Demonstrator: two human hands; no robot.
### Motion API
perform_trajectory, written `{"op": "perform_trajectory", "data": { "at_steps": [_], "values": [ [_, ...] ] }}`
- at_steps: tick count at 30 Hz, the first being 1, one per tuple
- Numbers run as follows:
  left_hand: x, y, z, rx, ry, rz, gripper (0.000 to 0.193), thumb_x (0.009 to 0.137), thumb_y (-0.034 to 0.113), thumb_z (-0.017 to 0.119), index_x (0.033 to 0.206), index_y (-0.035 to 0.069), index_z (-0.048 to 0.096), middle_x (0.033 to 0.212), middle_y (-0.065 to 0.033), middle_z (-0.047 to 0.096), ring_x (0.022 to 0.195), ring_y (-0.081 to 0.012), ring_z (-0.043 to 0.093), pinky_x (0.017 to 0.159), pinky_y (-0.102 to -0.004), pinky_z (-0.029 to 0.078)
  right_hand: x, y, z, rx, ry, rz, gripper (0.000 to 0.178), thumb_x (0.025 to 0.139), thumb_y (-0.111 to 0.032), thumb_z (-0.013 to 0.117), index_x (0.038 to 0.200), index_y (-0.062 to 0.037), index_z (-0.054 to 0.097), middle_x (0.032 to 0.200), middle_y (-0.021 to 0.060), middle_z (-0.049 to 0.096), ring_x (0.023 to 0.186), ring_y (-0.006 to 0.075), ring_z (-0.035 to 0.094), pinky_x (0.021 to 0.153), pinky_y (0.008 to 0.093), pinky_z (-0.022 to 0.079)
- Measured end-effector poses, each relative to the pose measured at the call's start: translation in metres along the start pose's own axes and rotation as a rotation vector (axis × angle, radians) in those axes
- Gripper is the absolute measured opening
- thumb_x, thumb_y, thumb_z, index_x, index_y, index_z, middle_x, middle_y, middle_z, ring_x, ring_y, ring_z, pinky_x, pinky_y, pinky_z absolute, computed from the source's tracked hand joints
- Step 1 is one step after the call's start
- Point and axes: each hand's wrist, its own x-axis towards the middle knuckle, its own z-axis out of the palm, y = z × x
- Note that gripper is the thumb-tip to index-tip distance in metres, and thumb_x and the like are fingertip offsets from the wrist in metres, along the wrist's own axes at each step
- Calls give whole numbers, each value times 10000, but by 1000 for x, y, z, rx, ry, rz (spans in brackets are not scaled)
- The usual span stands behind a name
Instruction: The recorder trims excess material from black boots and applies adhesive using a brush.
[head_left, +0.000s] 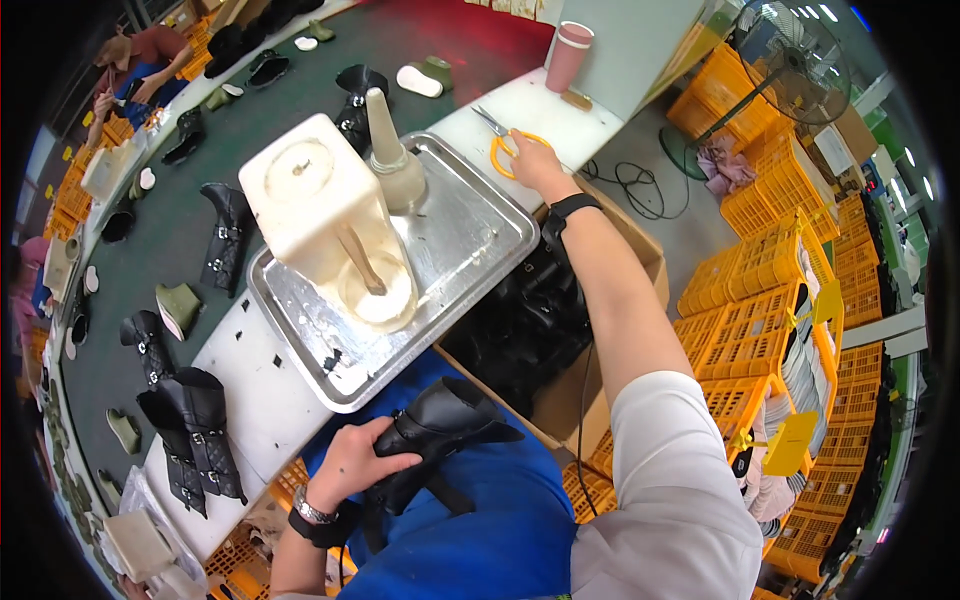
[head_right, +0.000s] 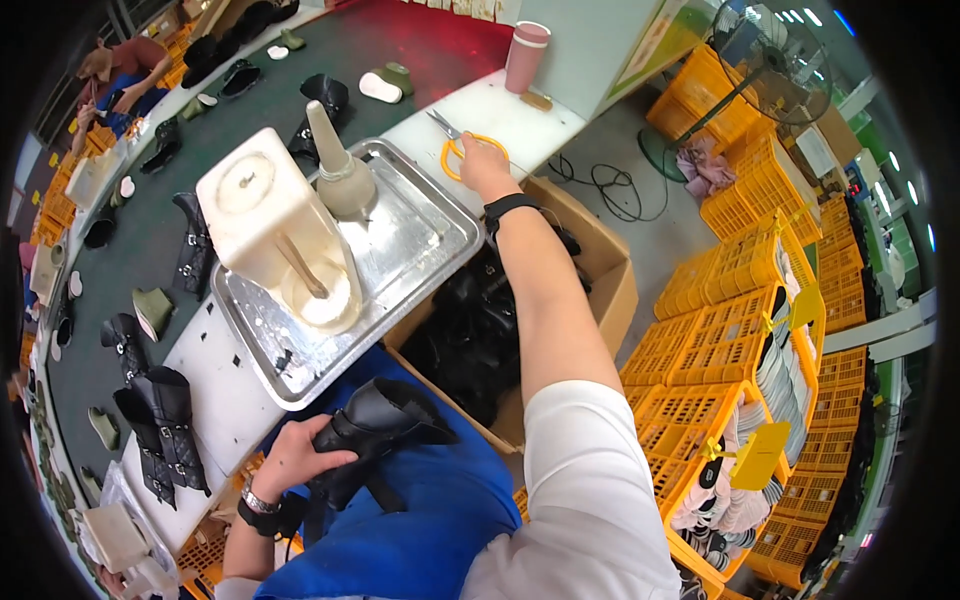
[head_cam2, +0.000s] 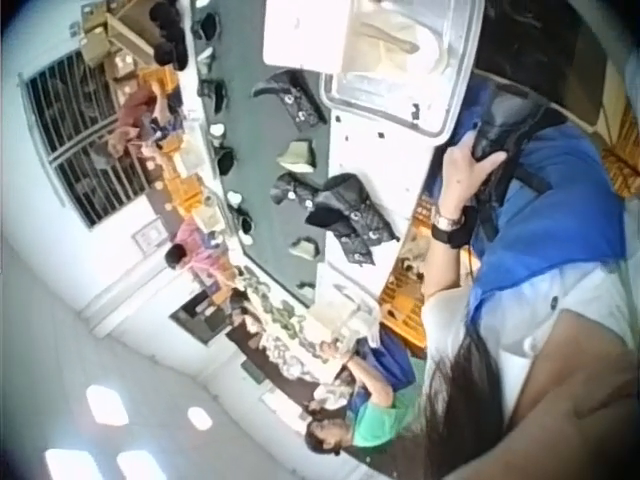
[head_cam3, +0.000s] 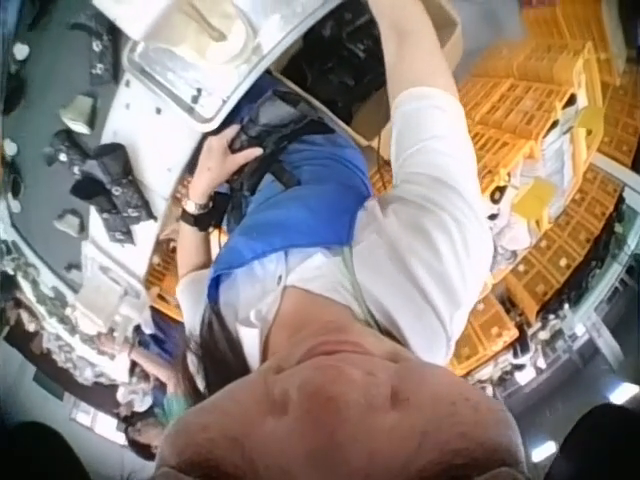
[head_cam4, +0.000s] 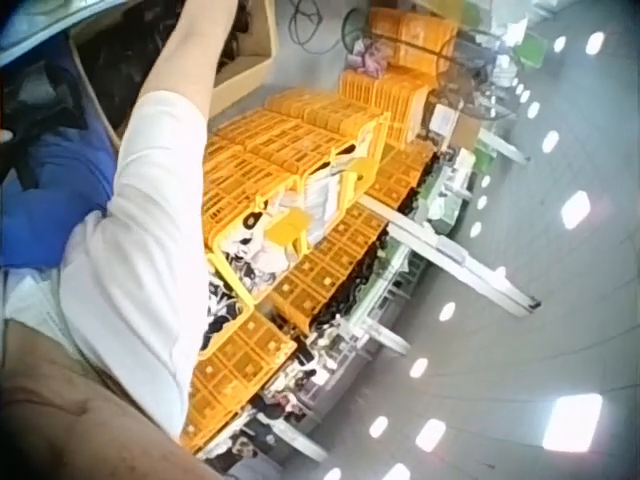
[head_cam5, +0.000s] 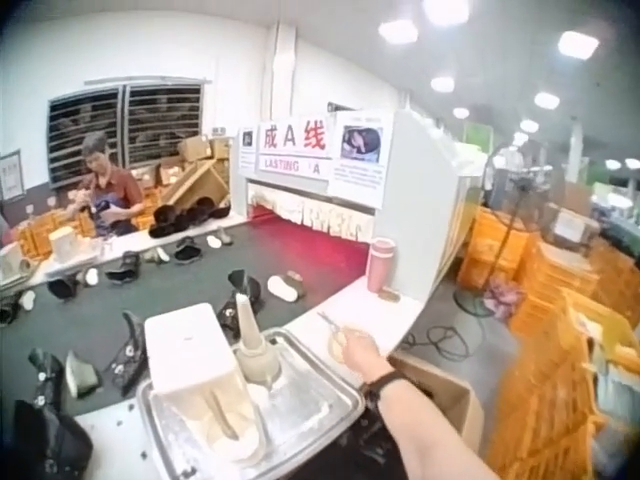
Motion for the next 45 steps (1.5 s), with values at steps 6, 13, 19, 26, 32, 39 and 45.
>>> {"op": "perform_trajectory", "data": {
  "at_steps": [6, 13, 19, 26, 32, 39, 45],
  "values": [
    [-8, -6, -2, -59, 52, -60, 426, 667, 353, 763, 844, 5, 593, 608, -170, 549, 560, -343, 544, 532, -329, 443, -22, -12, -35, 6, -241, 258, 466, 773, -105, 520, 1221, -73, 397, 1009, 200, 606, 953, 325, 596, 821, 402, 459],
    [-1, -23, 2, -179, 51, 11, 390, 673, 280, 775, 866, -7, 595, 650, -128, 566, 546, -206, 505, 577, -290, 449, -210, 30, -70, 1082, 48, 116, 678, 732, -37, 601, 1339, -99, 305, 773, 29, 537, 657, 88, 505, 617, 222, 415],
    [21, -12, 4, -202, -32, 30, 397, 688, 235, 768, 937, -18, 591, 678, -98, 608, 600, -128, 537, 596, -276, 459, -360, -14, -135, 1212, -272, 431, 683, 727, -40, 671, 1337, -120, 374, 743, 30, 506, 688, 96, 496, 638, 225, 414],
    [21, 1, 5, -155, -80, 31, 368, 683, 191, 771, 926, -24, 598, 681, -83, 613, 608, -100, 520, 595, -256, 454, -404, -51, -142, 945, -492, 11, 536, 777, -79, 660, 1274, -130, 466, 802, 76, 484, 704, 180, 477, 653, 285, 407],
    [15, -4, 5, -203, -73, 26, 373, 674, 164, 776, 942, -26, 599, 701, -67, 619, 623, -94, 519, 608, -251, 455, -404, -55, -139, 904, -535, -43, 503, 782, -95, 664, 1253, -137, 490, 762, 64, 466, 661, 179, 467, 610, 289, 396],
    [13, -9, 8, -203, -66, 38, 375, 666, 158, 777, 949, -13, 601, 706, -74, 625, 615, -112, 540, 607, -258, 457, -403, -64, -135, 947, -544, -67, 488, 787, -97, 650, 1247, -130, 490, 749, 59, 443, 643, 167, 438, 586, 283, 373],
    [15, -11, 12, -179, -71, 61, 382, 663, 173, 780, 948, -6, 600, 683, -81, 612, 602, -126, 542, 602, -262, 456, -406, -69, -128, 983, -526, -55, 489, 785, -84, 653, 1244, -120, 491, 779, 54, 457, 653, 152, 429, 589, 265, 368]
  ]
}}
